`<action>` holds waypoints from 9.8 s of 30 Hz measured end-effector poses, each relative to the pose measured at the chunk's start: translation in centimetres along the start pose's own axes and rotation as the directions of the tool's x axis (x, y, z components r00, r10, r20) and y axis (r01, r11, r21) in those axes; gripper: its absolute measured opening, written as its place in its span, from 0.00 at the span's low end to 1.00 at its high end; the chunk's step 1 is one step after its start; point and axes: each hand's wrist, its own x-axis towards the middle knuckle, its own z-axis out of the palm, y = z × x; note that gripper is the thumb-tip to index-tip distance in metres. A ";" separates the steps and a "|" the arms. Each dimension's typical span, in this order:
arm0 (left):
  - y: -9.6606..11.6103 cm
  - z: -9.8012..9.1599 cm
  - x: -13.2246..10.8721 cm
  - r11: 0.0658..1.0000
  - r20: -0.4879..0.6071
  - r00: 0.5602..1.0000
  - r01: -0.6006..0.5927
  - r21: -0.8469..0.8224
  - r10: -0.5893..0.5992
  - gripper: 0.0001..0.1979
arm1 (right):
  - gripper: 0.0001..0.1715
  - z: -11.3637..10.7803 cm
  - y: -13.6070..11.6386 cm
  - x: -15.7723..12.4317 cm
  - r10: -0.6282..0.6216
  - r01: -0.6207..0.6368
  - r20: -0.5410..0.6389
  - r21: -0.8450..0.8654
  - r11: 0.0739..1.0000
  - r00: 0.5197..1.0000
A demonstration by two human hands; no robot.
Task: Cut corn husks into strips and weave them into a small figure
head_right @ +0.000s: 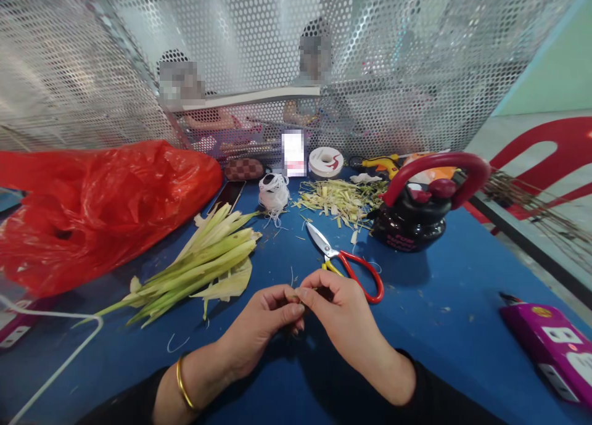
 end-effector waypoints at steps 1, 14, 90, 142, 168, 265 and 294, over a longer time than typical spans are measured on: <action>0.0 0.0 0.0 1.000 -0.010 1.000 -0.003 -0.005 0.003 0.15 | 0.12 0.0 0.0 0.0 -0.002 0.003 -0.007 0.011 1.000 1.000; 0.8 -0.6 0.0 0.991 -0.098 0.994 -0.061 -0.117 0.050 0.13 | 0.10 -0.3 0.5 -0.1 -0.079 0.078 -0.004 -0.109 0.991 0.997; 1.0 -0.8 0.0 0.985 -0.148 0.982 -0.097 0.144 0.118 0.06 | 0.09 0.4 0.3 -0.6 0.096 -0.090 0.089 -0.061 0.994 0.991; 0.9 -0.6 0.2 0.997 -0.130 0.989 -0.064 0.040 0.068 0.13 | 0.10 0.6 0.3 -0.4 0.078 -0.078 0.030 -0.022 0.997 0.996; 1.2 -0.7 0.2 0.996 -0.161 0.984 -0.079 0.028 0.082 0.17 | 0.06 0.3 1.0 -0.1 -0.052 0.053 0.012 -0.056 0.997 0.999; 0.9 -1.2 0.2 0.998 -0.029 0.998 0.061 -0.015 -0.062 0.14 | 0.18 0.8 0.8 -0.2 0.262 -0.379 0.310 0.418 0.826 0.914; 1.0 -1.1 0.4 0.998 0.045 0.999 0.024 0.051 -0.026 0.11 | 0.17 0.6 1.3 0.1 0.283 -0.424 0.330 0.524 0.739 0.901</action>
